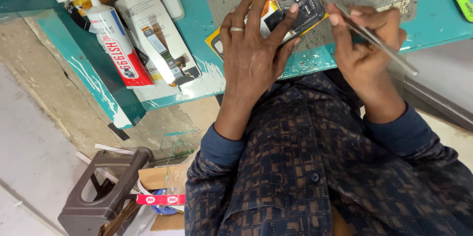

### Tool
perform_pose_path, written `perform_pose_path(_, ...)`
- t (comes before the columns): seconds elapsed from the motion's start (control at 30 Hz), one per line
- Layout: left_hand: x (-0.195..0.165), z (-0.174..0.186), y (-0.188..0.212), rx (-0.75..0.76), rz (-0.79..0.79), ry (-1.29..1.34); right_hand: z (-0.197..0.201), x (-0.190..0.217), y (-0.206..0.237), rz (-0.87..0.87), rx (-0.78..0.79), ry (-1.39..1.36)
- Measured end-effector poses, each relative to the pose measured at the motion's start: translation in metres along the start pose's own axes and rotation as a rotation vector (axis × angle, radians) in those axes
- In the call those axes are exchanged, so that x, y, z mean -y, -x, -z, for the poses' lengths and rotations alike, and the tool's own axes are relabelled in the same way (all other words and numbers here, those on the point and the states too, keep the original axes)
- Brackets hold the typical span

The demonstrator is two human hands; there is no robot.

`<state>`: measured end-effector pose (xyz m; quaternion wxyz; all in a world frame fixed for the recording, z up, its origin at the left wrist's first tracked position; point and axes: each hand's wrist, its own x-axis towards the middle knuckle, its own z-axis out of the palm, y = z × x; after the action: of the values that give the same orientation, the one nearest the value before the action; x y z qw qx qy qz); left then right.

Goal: The person uses tweezers and a metal spatula to remove adhesive residue from the back of a smartphone. They wipe the area with a cloth and continue scraping until the surface is clear.

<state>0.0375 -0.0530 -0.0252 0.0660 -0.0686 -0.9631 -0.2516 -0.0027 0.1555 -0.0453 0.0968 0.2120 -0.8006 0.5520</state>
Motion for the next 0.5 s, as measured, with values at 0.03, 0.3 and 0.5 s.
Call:
perform_pose_path(0.03, 0.000, 0.000, 0.000, 0.000, -0.003, 0.007, 0.001, 0.001, -0.001, 0.004, 0.007, 0.010)
perform_pose_path(0.3, -0.002, 0.003, 0.000, 0.012, 0.001, 0.022, -0.008, -0.009, -0.015, -0.068, -0.014, 0.073)
perform_pose_path(0.5, -0.003, 0.002, -0.002, -0.001, 0.002, 0.008, -0.002, 0.002, -0.003, -0.032, -0.041, -0.049)
